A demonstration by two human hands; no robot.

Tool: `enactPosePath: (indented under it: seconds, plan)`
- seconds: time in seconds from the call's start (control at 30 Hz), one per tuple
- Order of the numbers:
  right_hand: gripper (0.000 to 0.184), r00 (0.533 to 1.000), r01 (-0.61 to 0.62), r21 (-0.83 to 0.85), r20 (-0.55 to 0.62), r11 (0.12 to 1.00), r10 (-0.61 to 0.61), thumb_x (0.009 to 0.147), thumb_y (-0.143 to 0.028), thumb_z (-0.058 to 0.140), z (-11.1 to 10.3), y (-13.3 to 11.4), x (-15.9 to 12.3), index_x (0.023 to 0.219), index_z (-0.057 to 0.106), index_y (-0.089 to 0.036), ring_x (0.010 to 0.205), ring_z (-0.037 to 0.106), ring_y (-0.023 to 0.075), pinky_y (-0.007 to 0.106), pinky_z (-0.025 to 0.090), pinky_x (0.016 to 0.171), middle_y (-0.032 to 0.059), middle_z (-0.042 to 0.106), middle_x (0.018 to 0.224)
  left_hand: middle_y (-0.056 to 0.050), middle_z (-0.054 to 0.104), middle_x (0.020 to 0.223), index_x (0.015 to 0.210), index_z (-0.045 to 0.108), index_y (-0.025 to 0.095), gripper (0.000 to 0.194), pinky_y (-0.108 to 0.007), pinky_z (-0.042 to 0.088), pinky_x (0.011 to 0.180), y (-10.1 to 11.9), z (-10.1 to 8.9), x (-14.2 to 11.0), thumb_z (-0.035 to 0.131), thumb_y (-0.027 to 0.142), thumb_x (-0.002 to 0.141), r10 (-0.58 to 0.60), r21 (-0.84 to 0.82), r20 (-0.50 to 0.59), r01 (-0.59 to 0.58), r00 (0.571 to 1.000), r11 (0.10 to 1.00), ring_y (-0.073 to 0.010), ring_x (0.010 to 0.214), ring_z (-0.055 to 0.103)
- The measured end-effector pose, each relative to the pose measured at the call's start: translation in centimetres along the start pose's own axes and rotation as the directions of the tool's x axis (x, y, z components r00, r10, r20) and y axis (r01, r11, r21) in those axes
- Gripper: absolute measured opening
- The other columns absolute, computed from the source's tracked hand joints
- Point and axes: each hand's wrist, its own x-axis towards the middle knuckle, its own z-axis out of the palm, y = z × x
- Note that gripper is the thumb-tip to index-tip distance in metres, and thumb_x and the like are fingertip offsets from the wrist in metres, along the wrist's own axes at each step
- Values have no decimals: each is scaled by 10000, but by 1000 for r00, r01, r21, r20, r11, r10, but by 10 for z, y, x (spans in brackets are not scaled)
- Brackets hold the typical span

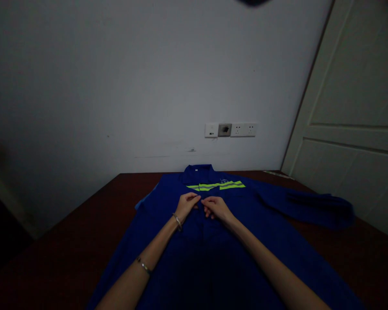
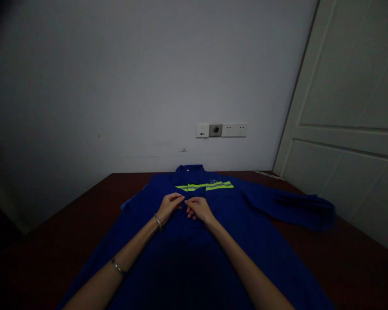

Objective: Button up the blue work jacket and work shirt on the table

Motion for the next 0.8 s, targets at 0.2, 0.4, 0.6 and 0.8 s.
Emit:
enactPosePath:
  seconds: [0.2,0.4,0.6,0.8]
  plan:
    - [144,999,19,15,-41,1000,-19,739,-264,573,2,-3,-2,678,544,-137,367,520,71,135,323,283,-41,540,478,-3,573,631,662,647,124,262,-184,444,496,-1,0,0,736,344,549,-16,-64,-55,12,998,998,-96,584,521]
    - [145,997,8,54,-83,998,-4,749,-235,567,3,-7,-5,648,537,-136,382,522,69,135,374,290,-33,529,481,-15,594,643,678,663,122,269,-194,447,508,-2,1,0,735,346,547,-8,-72,-83,2,997,997,-102,584,531]
    - [141,996,-14,102,-85,995,23,765,-220,550,1,-5,-3,662,542,-124,433,566,86,148,422,311,-10,554,532,-21,614,623,679,677,125,248,-224,446,523,-2,4,-2,713,349,579,115,9,-78,-115,990,993,-116,544,535]
    - [103,993,-4,196,-113,981,27,743,-205,587,0,-3,-3,708,562,-112,533,633,131,160,455,349,49,639,635,-37,603,688,687,695,148,172,-228,444,567,-5,7,-8,645,313,688,412,297,-30,-385,911,874,-124,610,547]
